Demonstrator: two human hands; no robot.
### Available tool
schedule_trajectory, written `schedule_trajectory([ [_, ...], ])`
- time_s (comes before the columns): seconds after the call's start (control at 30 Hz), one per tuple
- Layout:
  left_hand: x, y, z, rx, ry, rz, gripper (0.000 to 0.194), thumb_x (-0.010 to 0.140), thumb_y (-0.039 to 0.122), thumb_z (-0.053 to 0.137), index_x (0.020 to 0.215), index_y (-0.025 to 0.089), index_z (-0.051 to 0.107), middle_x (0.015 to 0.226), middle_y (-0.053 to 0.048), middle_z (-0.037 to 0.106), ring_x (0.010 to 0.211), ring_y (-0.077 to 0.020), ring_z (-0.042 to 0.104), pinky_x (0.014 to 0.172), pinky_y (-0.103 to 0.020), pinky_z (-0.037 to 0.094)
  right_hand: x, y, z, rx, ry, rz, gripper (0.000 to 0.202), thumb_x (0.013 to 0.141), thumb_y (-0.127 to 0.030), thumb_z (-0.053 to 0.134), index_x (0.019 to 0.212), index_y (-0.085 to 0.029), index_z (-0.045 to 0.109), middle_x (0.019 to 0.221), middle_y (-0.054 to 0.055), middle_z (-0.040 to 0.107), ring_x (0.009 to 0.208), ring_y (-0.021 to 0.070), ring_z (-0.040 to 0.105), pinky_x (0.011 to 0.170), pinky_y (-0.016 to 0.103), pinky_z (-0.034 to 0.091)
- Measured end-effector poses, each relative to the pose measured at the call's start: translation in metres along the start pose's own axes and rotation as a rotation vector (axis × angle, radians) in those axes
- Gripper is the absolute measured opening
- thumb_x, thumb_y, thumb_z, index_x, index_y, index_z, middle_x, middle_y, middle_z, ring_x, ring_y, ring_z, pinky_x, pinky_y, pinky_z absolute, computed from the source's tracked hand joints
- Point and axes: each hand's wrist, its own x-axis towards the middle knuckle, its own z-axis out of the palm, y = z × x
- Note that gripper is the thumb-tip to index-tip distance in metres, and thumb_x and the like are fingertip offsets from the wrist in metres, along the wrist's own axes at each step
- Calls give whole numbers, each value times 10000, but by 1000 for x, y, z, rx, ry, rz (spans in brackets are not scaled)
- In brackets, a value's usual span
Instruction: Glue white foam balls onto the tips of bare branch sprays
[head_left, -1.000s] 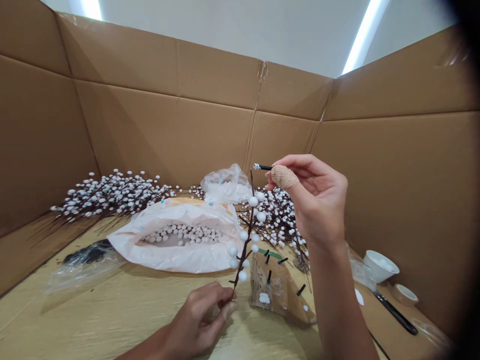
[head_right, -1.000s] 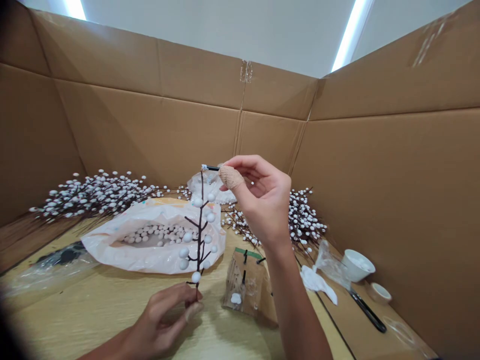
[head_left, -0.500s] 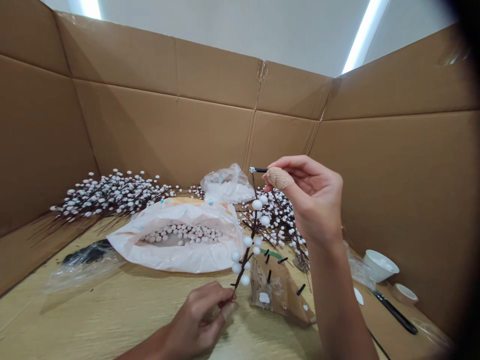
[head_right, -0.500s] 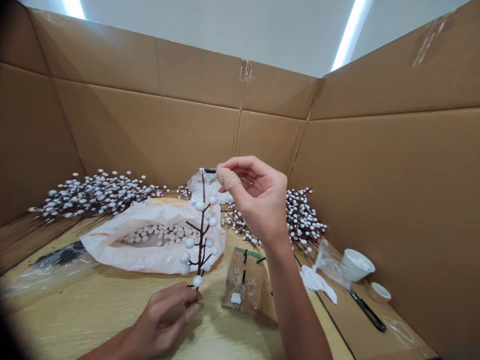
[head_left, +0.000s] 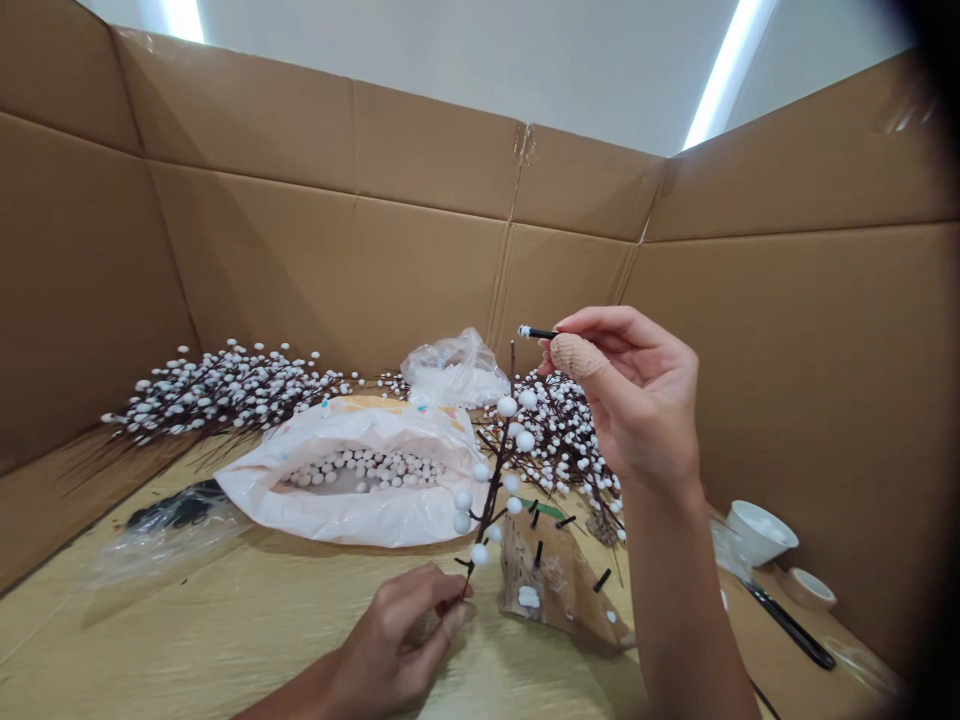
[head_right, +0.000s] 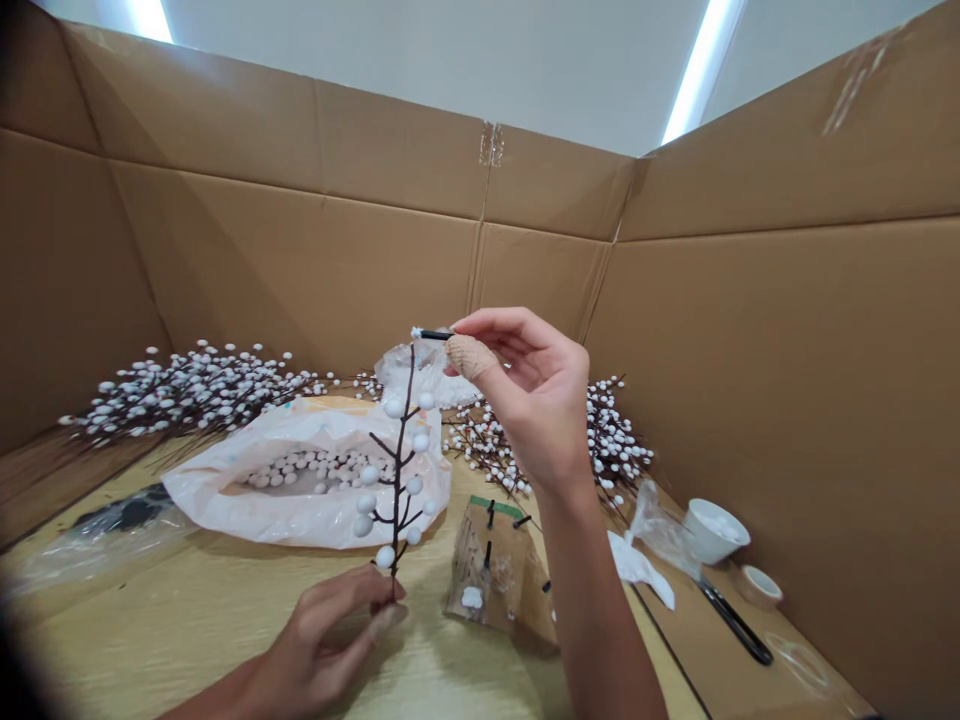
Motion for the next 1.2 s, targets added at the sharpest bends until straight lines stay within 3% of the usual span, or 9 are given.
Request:
schedule_trajectory([
  [0.47,2,5,0,-56,2,-44,92,873,85,494,894,165,534,738,-50,629,660,-141,606,612,-223,495,4,-2,-12,89,12,20,108,727,-152,652,807,-222,667,758,-13,657,631,115,622,618,275,560],
  [0.73,-1,2,0,-43,-40,-89,78,885,102,486,892,170,524,736,-34,602,660,-130,591,616,-219,478,2,-6,-24,36,-62,-112,49,753,-284,687,802,-287,681,757,5,653,611,162,610,561,314,498],
  [1.2,2,3,-1,-22,-6,-81,94,868,94,509,904,161,564,736,-40,638,662,-134,623,628,-218,503,-1,-15,-22,-109,-6,-201,155,777,-137,628,798,-271,702,756,10,638,661,158,587,584,313,469],
])
